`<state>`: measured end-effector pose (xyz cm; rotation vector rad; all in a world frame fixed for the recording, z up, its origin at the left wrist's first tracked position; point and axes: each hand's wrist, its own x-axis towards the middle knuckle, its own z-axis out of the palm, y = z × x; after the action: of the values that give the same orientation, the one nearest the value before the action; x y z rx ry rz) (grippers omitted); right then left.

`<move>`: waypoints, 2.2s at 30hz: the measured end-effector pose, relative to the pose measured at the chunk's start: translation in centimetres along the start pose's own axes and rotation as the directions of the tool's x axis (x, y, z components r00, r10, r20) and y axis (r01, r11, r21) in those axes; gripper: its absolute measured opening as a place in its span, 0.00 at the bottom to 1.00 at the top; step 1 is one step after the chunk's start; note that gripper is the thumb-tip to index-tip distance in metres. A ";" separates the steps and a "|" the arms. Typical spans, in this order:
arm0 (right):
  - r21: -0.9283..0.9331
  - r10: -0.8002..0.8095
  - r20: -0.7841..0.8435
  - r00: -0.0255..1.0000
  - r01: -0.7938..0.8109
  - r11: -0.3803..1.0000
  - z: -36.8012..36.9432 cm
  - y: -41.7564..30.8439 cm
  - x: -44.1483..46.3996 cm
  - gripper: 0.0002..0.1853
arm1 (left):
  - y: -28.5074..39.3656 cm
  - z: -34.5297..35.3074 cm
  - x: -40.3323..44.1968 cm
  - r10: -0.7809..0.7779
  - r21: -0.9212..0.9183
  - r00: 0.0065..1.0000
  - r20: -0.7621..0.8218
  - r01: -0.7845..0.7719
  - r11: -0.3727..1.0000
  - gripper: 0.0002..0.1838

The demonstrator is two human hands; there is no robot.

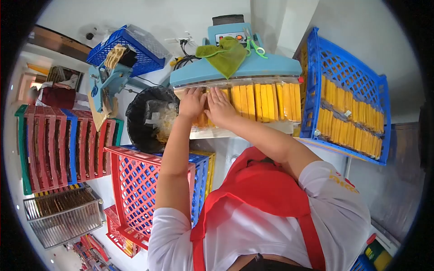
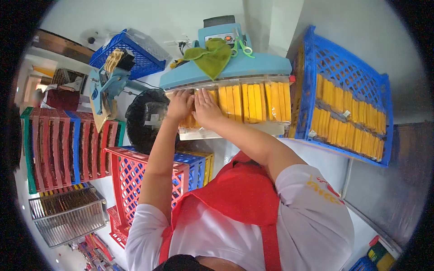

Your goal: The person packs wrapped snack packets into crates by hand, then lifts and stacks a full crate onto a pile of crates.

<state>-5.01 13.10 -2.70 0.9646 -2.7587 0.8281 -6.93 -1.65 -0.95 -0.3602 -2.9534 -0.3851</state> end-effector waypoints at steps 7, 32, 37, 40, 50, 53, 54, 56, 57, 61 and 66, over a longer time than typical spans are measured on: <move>0.077 0.039 0.096 0.995 -0.046 0.996 -3.3 0.1 0.1 0.32 | 1.1 -1.3 -1.1 -0.139 -0.057 0.987 -0.077 0.135 0.989 0.24; -0.078 0.504 0.159 0.849 -0.498 0.863 -2.4 -4.3 1.9 0.42 | -2.3 0.5 -7.1 -0.527 -0.867 0.800 0.286 0.450 0.213 0.48; -0.043 0.622 0.051 0.781 -0.621 0.783 -1.2 -4.0 2.2 0.49 | -3.2 0.6 -7.3 -0.291 -0.890 0.841 0.456 0.427 -0.160 0.27; -0.009 0.680 0.110 0.725 -0.683 0.730 -2.0 -4.3 3.0 0.52 | -3.5 1.1 -7.1 -0.300 -0.894 0.844 0.446 0.399 -0.207 0.21; 0.185 0.646 0.156 0.748 -0.664 0.724 -0.7 -0.1 2.6 0.49 | -2.8 1.3 -7.3 -0.380 -0.921 0.842 0.382 0.313 -0.233 0.16; 0.311 0.648 0.261 0.715 -0.698 0.645 -1.5 0.1 3.2 0.50 | -3.5 1.7 -7.9 -0.376 -0.948 0.871 0.317 0.274 -0.164 0.16; 0.322 0.634 0.264 0.727 -0.686 0.653 -2.2 -0.5 3.3 0.50 | -3.6 1.4 -8.1 -0.390 -0.952 0.869 0.305 0.267 -0.151 0.16; 0.648 0.580 0.474 0.662 -0.708 0.279 -3.9 -1.7 3.2 0.47 | -3.6 0.6 -8.8 -0.427 -0.940 0.837 0.342 0.307 -0.152 0.15; 0.704 0.554 0.520 0.650 -0.694 0.153 -2.0 0.1 3.0 0.45 | -3.9 0.1 -9.2 -0.443 -0.943 0.833 0.331 0.301 -0.140 0.15; 0.626 0.626 0.335 0.704 -0.663 0.410 -1.4 -0.4 2.3 0.43 | -3.6 -2.0 -11.1 -0.430 -0.931 0.828 0.361 0.349 -0.110 0.18; 0.042 0.620 0.194 0.760 -0.638 0.769 -4.0 -3.9 1.6 0.44 | -2.9 -1.5 -12.4 -0.418 -0.933 0.835 0.357 0.341 -0.116 0.18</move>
<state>-4.28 11.80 2.96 0.0640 -3.2610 1.0124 4.46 -7.43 -2.29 0.5042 -1.9284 -2.5435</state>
